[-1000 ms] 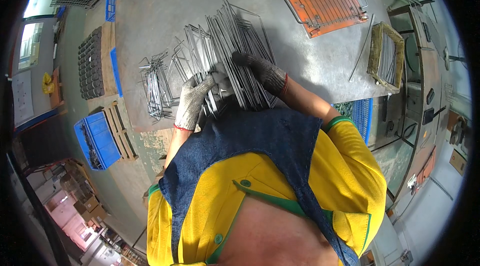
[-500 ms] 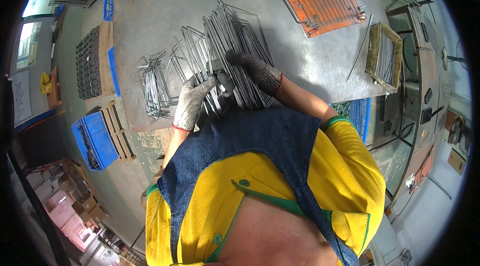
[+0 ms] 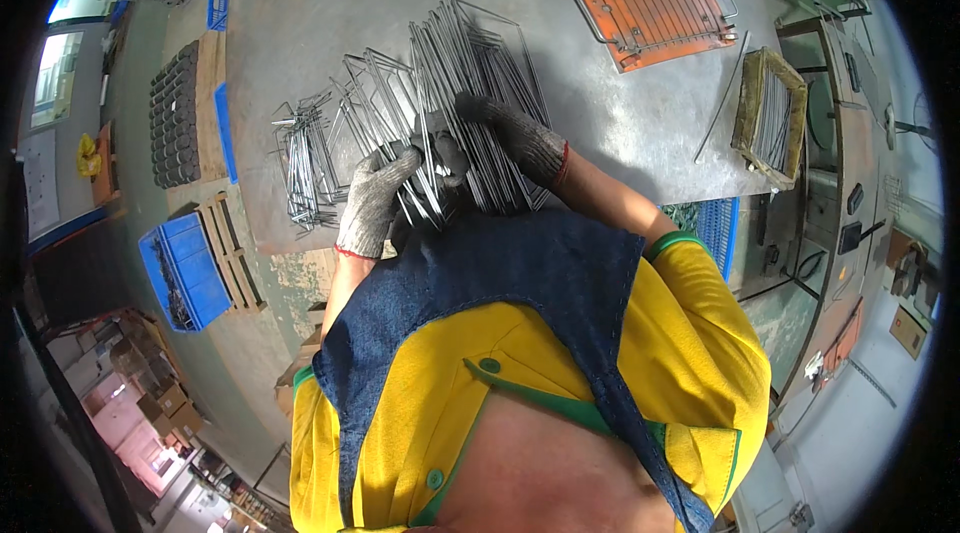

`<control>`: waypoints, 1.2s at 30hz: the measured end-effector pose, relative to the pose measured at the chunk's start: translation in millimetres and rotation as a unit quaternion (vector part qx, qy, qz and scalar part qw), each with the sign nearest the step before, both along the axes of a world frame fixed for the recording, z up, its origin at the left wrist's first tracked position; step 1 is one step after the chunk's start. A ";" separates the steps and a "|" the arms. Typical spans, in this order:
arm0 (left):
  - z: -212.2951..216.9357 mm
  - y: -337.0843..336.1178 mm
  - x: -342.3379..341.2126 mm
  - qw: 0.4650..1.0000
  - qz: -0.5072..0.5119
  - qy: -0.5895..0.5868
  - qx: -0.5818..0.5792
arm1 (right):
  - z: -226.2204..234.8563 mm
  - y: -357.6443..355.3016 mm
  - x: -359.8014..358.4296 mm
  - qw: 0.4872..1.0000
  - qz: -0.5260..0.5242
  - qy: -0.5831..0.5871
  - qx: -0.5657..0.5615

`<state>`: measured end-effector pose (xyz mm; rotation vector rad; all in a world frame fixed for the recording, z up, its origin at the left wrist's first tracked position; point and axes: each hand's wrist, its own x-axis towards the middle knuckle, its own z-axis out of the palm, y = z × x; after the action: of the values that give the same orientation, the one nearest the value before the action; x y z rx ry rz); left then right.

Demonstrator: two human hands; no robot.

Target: The person repeatedly picks up stacks of rectangular metal wire frames from a cardboard box and places them onto a metal workbench. They handle the frames by hand, organizing them into piles on the table surface.

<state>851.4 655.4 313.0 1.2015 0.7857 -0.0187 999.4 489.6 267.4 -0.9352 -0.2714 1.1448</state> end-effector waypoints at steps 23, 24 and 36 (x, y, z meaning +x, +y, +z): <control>9.5 -9.3 5.2 0.997 -0.067 0.014 0.045 | 2.8 0.4 9.0 0.988 0.044 -0.148 -0.011; 14.3 -10.9 5.4 0.996 -0.066 0.020 0.055 | 12.7 5.6 -0.2 0.999 -0.009 0.051 -0.006; 6.8 -6.7 -12.1 0.999 -0.012 0.049 0.010 | 11.7 16.0 -5.6 1.000 -0.020 0.019 -0.011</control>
<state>839.4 648.7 319.9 1.2358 0.8588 -0.0896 993.7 505.6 279.1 -0.9338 -0.2082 1.1291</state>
